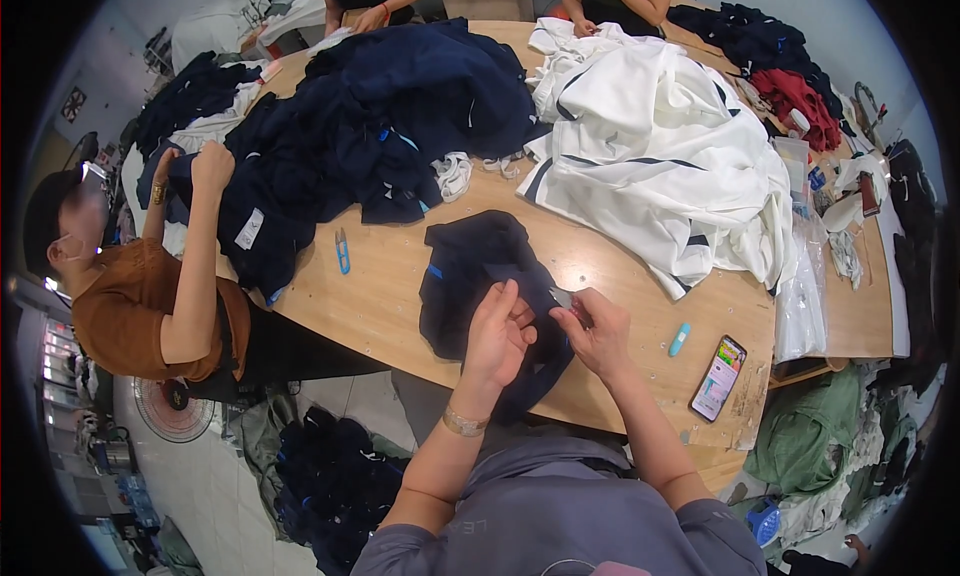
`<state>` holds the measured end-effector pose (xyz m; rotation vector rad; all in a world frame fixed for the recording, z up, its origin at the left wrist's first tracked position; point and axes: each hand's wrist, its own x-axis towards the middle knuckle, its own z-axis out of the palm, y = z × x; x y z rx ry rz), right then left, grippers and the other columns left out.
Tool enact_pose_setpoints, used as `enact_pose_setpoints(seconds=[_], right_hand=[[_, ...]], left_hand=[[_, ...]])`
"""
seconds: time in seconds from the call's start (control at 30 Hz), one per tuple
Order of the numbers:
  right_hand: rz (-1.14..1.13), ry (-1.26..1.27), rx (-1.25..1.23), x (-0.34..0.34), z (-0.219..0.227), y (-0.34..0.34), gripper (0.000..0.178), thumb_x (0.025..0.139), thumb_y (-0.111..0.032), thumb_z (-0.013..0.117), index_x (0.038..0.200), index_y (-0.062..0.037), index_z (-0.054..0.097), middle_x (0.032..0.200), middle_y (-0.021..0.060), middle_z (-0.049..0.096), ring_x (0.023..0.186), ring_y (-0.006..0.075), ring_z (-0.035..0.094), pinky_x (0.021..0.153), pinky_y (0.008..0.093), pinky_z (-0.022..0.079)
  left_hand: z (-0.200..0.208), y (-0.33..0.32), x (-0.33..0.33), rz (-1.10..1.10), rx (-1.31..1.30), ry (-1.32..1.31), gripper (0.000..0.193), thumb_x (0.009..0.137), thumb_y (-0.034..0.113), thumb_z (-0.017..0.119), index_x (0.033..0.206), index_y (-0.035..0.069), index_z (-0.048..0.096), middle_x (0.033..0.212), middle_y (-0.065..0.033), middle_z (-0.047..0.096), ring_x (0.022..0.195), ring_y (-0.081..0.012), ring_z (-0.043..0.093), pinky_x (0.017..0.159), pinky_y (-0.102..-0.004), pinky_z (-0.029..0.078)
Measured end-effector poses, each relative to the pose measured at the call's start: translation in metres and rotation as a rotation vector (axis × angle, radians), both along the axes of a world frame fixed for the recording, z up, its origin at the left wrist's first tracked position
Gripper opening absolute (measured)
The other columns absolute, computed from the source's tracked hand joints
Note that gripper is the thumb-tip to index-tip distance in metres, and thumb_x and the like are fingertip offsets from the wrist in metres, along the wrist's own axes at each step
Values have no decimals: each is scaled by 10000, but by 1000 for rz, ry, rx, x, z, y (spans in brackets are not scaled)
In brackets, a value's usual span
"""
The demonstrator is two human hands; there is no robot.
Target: Trimming excess threads from blue garments using small scissors.
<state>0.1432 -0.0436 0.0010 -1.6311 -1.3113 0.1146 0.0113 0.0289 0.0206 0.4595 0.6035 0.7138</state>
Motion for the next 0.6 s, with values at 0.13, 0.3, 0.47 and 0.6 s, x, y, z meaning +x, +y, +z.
enact_pose_setpoints(seconds=[0.13, 0.3, 0.47, 0.6], right_hand=[[26, -16, 16, 0, 4, 5, 306, 714, -282, 715, 704, -33, 537, 560, 85, 505, 475, 248, 521, 446, 302, 396], [14, 125, 1, -2, -2, 2, 276, 753, -239, 691, 708, -26, 521, 552, 86, 477, 452, 226, 463, 442, 298, 367], [24, 246, 14, -3, -14, -4, 350, 754, -234, 691, 778, -37, 403, 597, 59, 399, 514, 184, 380, 474, 298, 329], [169, 83, 79, -10, -14, 5, 399, 670, -122, 734, 830, -28, 381, 746, 80, 346, 622, 188, 355, 531, 284, 327]], left_hand=[[3, 1, 1, 2, 15, 8, 110, 900, 258, 517, 863, 172, 458, 699, 67, 469, 641, -54, 460, 497, -197, 353], [5, -2, 1, 43, 35, 60, 182, 910, 244, 496, 762, 166, 426, 621, 62, 416, 561, -60, 435, 448, -201, 374], [-9, -10, 8, 35, 77, 54, 133, 906, 223, 505, 807, 144, 463, 717, 38, 478, 703, -66, 507, 732, -285, 465], [-29, -17, 3, -55, 53, -13, 138, 901, 212, 516, 791, 138, 478, 739, 32, 523, 679, -57, 509, 670, -219, 433]])
